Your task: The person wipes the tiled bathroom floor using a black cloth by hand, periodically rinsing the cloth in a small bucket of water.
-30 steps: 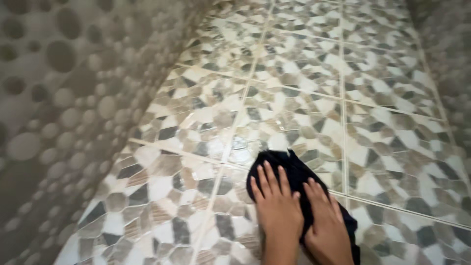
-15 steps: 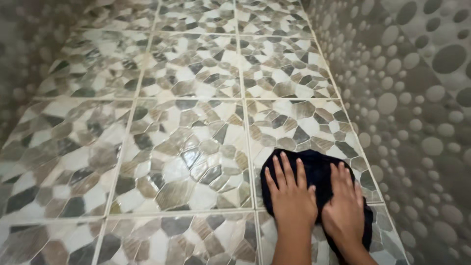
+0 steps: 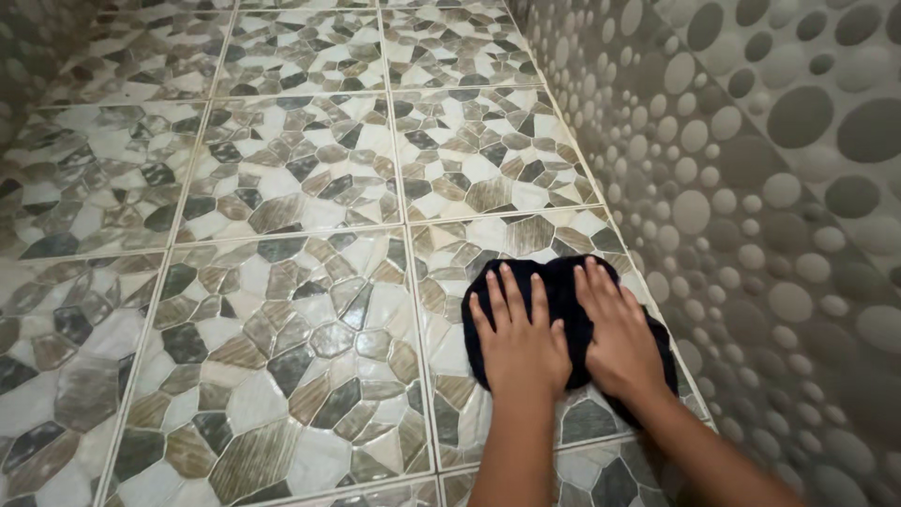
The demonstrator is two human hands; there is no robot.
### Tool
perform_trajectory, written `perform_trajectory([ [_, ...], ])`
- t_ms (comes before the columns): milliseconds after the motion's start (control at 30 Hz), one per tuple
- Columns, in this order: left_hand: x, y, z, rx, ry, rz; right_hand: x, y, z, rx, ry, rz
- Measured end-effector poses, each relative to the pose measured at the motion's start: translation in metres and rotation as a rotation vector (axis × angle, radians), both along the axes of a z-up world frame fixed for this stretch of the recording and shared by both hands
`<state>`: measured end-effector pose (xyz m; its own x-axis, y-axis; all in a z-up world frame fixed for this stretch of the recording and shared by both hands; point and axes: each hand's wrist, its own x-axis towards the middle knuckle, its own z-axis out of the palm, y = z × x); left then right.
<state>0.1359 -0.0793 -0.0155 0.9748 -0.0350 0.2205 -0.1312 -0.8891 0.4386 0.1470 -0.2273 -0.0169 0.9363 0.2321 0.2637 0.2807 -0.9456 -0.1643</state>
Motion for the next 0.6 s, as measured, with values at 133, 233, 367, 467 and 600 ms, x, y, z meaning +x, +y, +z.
perform_trajectory([
  [133, 0.020, -0.006, -0.004, 0.034, 0.020, -0.008, 0.026, -0.009, 0.003, 0.007, 0.012, 0.103],
  [233, 0.039, -0.006, -0.006, 0.030, -0.013, -0.012, 0.049, -0.016, 0.004, 0.005, -0.006, 0.189],
  [367, 0.069, -0.008, -0.007, 0.023, -0.026, -0.040, 0.088, -0.023, 0.003, 0.025, 0.009, 0.270],
  [467, 0.092, -0.013, -0.009, 0.041, 0.000, -0.046, 0.113, -0.025, 0.003, 0.085, 0.035, 0.291],
  [600, 0.128, -0.019, -0.011, 0.074, 0.035, -0.052, 0.145, -0.026, 0.004, 0.121, 0.056, 0.308],
])
